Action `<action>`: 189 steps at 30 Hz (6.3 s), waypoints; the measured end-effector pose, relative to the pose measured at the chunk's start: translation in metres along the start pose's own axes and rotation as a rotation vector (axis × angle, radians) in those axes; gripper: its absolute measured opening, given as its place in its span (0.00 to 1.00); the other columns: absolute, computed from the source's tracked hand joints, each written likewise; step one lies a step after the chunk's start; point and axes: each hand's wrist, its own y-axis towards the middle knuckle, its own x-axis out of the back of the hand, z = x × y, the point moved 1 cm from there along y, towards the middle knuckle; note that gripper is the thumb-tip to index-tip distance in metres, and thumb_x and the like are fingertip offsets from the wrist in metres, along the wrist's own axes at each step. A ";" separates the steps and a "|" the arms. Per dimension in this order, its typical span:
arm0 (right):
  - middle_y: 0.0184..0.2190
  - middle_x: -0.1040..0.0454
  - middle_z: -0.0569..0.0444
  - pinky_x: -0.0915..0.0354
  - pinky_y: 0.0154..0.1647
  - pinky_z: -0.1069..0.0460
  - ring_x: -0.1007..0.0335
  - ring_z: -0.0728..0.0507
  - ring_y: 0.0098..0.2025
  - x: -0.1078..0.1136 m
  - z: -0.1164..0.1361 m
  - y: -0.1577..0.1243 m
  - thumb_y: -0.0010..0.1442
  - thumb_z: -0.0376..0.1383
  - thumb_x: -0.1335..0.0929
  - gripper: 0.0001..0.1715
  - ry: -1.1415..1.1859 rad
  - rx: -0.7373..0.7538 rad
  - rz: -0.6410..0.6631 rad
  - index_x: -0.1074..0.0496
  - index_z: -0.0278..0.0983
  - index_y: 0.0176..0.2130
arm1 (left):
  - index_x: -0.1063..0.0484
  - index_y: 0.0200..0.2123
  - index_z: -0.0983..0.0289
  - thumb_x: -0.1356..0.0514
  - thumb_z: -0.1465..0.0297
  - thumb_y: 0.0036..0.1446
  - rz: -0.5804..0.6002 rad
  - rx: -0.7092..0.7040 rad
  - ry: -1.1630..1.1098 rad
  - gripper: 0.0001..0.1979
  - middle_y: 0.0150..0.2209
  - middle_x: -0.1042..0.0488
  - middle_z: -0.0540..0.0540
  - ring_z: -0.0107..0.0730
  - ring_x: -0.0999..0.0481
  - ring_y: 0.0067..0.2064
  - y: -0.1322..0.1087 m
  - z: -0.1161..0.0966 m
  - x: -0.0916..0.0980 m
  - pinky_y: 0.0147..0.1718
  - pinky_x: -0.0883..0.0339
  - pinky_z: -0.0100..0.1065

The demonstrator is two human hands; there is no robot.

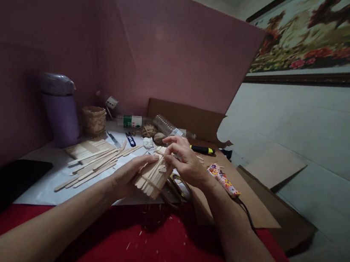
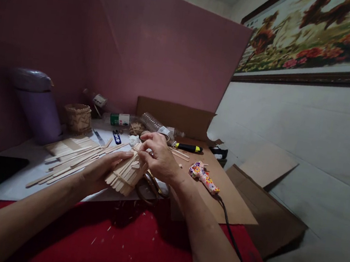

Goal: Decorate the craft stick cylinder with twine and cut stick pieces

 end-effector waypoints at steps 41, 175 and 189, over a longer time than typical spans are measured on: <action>0.43 0.26 0.53 0.38 0.54 0.41 0.33 0.40 0.51 0.000 0.003 -0.002 0.52 0.26 0.29 0.10 0.075 -0.013 -0.065 0.25 0.42 0.27 | 0.26 0.44 0.68 0.36 0.62 0.54 0.076 0.009 -0.070 0.18 0.31 0.22 0.61 0.39 0.24 0.31 0.006 0.006 0.005 0.33 0.32 0.36; 0.25 0.30 0.56 0.40 0.28 0.53 0.35 0.46 0.30 -0.056 0.013 -0.012 0.54 0.39 0.31 0.07 0.453 -0.399 -0.471 0.30 0.38 0.29 | 0.26 0.39 0.67 0.33 0.76 0.43 -0.082 -0.328 -0.110 0.16 0.33 0.20 0.57 0.38 0.21 0.32 0.000 -0.001 -0.007 0.31 0.25 0.38; 0.24 0.33 0.57 0.40 0.27 0.52 0.38 0.46 0.28 -0.058 0.009 -0.011 0.51 0.38 0.30 0.07 0.505 -0.455 -0.463 0.32 0.38 0.27 | 0.29 0.42 0.65 0.39 0.73 0.47 -0.080 -0.284 -0.110 0.16 0.31 0.21 0.57 0.41 0.21 0.30 -0.006 -0.003 -0.007 0.30 0.25 0.42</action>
